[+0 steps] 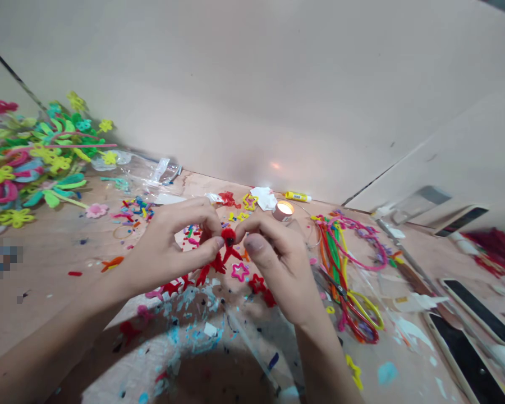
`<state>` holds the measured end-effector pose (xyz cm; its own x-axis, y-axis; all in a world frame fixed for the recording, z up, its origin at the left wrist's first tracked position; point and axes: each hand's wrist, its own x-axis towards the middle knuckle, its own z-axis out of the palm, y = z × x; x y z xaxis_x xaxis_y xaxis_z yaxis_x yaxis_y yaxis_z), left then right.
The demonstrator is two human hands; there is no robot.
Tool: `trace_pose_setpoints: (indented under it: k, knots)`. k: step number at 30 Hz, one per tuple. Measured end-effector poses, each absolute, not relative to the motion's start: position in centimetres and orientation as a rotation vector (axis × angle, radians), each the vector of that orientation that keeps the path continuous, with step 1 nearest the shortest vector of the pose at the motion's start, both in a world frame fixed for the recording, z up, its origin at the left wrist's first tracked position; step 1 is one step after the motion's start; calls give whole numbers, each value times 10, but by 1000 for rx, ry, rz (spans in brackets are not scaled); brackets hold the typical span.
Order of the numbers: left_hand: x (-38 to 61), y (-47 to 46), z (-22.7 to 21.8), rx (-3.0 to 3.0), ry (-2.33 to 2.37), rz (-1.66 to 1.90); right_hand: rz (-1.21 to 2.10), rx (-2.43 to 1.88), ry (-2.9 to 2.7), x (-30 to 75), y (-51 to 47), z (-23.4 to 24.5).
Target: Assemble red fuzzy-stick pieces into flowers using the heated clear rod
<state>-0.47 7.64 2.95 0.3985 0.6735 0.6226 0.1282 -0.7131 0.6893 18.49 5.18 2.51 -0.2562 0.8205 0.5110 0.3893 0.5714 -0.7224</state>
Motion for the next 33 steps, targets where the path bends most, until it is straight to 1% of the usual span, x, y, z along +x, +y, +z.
trace_pose_setpoints:
  k: [5,9,15,22,28,33]
  knots:
    - [-4,76,29,2100,688,1282,450,-1068,-1883,176,46,32]
    - [-4,75,29,2097,691,1274,420,-1058,-1905,175,46,32]
    - [-5,76,30,2083,702,1278,603,-960,-1893,183,52,23]
    - [-4,75,30,2077,692,1265,460,-1049,-1978,178,50,30]
    - [-4,77,27,2049,659,1273,469,-980,-1988,178,52,29]
    - [-5,77,29,1992,634,1232,597,-916,-1910,186,57,20]
